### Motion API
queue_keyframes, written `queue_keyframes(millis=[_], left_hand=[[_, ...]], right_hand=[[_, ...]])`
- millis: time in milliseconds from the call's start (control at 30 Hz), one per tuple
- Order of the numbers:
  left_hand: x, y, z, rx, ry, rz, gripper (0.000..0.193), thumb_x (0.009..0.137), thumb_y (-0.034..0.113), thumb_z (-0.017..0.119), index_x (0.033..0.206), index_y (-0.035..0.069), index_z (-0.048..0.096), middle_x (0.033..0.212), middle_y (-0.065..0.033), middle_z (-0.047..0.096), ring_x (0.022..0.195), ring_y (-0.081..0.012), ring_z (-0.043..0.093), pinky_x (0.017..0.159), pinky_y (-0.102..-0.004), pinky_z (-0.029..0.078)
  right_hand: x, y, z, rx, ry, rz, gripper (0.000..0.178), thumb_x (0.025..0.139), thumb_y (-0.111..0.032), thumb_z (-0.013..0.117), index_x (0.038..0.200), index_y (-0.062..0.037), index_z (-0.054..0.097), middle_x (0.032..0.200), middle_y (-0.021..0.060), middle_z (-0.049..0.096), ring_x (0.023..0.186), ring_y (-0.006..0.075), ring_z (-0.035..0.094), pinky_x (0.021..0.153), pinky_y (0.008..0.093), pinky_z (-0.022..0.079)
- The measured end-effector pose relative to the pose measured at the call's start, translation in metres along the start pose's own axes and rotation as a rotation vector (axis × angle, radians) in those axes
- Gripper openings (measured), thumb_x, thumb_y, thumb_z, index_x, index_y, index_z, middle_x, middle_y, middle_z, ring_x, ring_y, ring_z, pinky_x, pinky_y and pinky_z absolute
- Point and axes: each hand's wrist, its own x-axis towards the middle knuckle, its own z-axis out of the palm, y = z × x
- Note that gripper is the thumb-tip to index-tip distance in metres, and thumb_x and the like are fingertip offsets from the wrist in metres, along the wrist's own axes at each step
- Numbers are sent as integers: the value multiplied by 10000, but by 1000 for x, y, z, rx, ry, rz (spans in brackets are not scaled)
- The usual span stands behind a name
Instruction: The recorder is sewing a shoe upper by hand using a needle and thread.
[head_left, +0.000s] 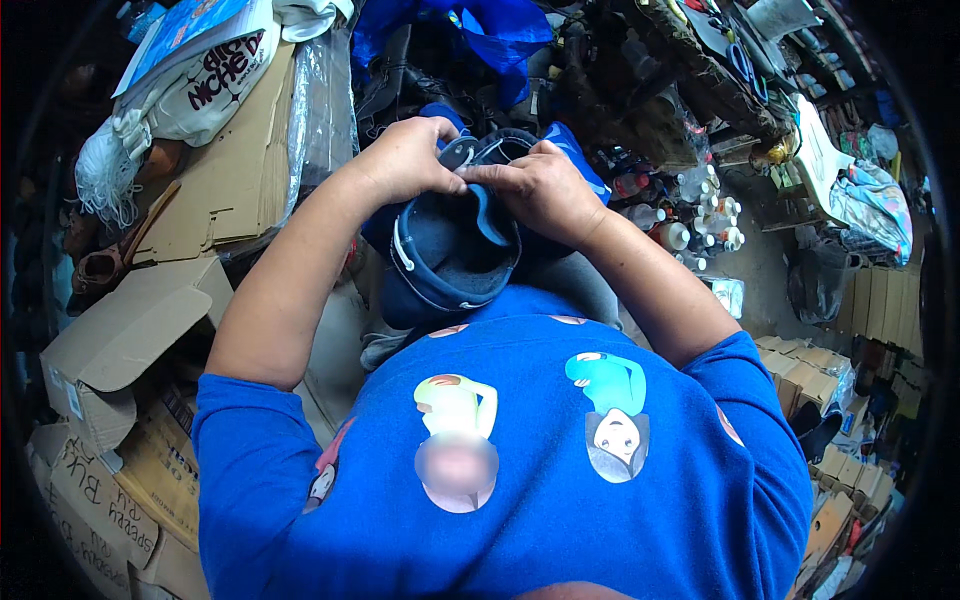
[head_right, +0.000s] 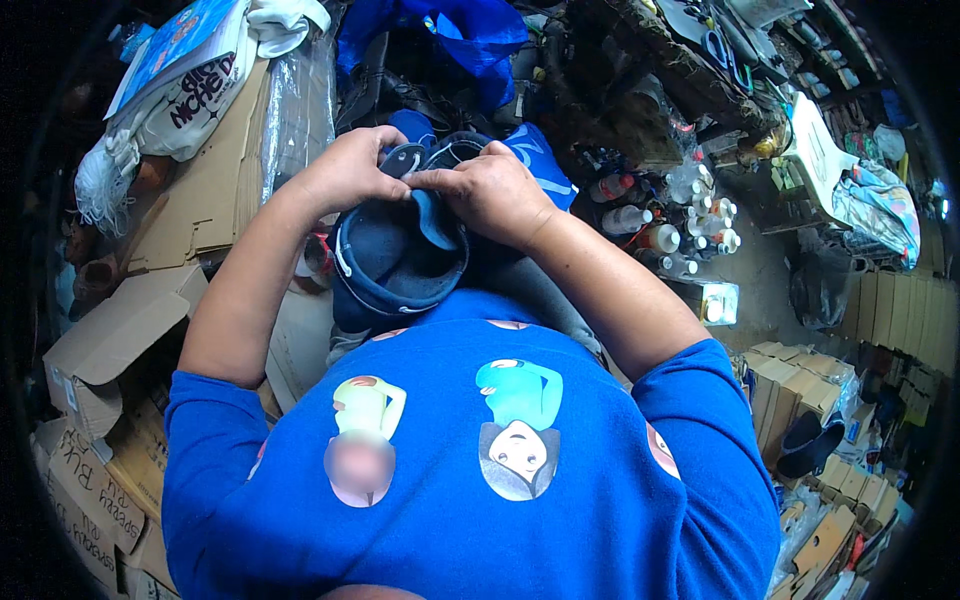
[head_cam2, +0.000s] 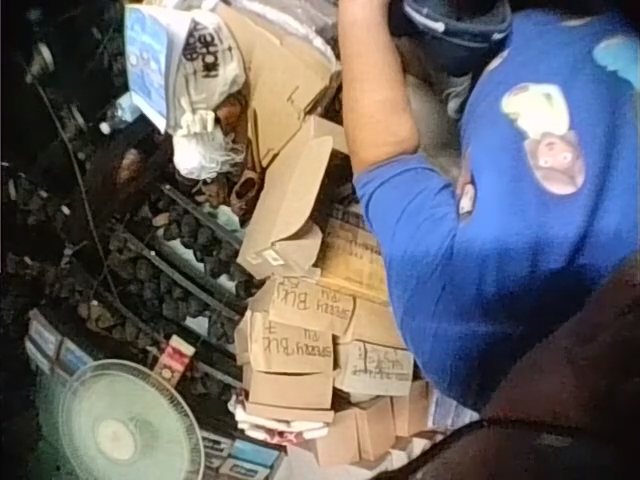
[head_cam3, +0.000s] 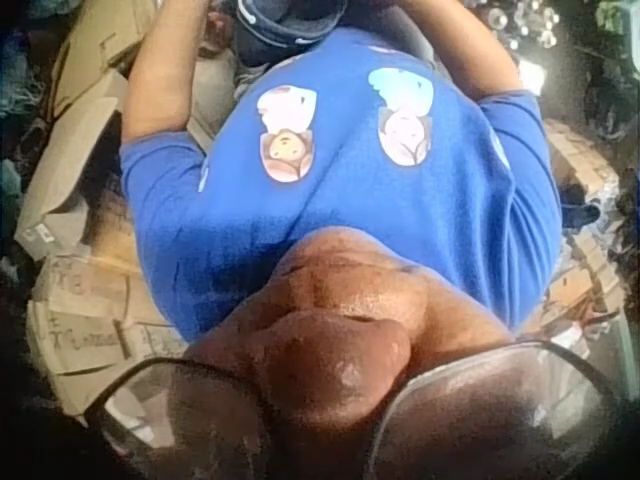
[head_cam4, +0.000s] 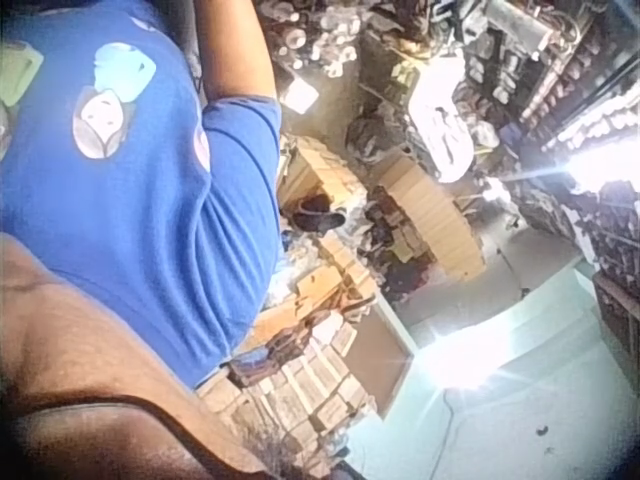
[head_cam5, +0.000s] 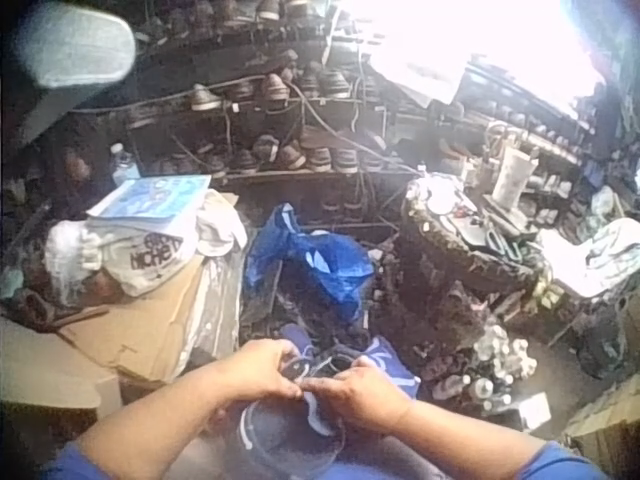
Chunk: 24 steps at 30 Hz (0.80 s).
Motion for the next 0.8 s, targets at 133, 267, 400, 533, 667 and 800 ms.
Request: queue_keyframes(millis=[133, 267, 400, 533, 667, 800], left_hand=[[-2, 33, -11, 210, -99, 76, 466, 632, 193, 804, 1032, -3, 666, 879, -177, 689, 811, -232, 676, 752, -335, 521], [11, 57, -16, 217, -216, 37, 341, 651, 129, 757, 935, -38, 667, 788, -129, 682, 728, -182, 639, 743, -301, 487], [32, 59, -18, 119, -345, 24, 310, 664, 130, 738, 915, -40, 674, 768, -72, 671, 701, -133, 603, 741, -265, 471], [40, 60, -17, 50, -365, 2, 304, 651, 109, 736, 915, -32, 681, 769, -59, 668, 701, -126, 600, 740, -255, 469], [44, 58, -15, -16, -385, 7, 307, 640, 90, 736, 919, -27, 685, 776, -58, 667, 689, -126, 601, 736, -253, 475], [47, 53, -15, -33, -368, -9, 307, 639, 86, 735, 919, -30, 685, 781, -58, 668, 681, -124, 602, 730, -253, 479]], right_hand=[[-3, -3, -21, -57, -27, -48, 268, 800, -122, 602, 1015, -271, 661, 656, -13, 618, 663, 172, 625, 721, 347, 395], [-12, 6, -34, -128, -17, -35, 254, 767, -58, 603, 939, -241, 643, 695, -2, 628, 717, 183, 632, 758, 346, 396], [-21, 15, -37, 8, 24, 43, 355, 686, 46, 585, 936, -197, 648, 782, 13, 667, 779, 222, 636, 804, 350, 408], [-26, 20, -40, 137, 40, 147, 405, 629, 110, 583, 916, -167, 653, 880, 30, 690, 852, 257, 630, 856, 344, 424], [-26, 25, -39, 159, 52, 129, 382, 639, 93, 602, 911, -168, 656, 895, 30, 687, 879, 255, 624, 870, 344, 424], [-22, 25, -32, 167, 74, 110, 378, 655, 81, 608, 935, -169, 653, 905, 28, 683, 871, 261, 620, 871, 348, 428]])
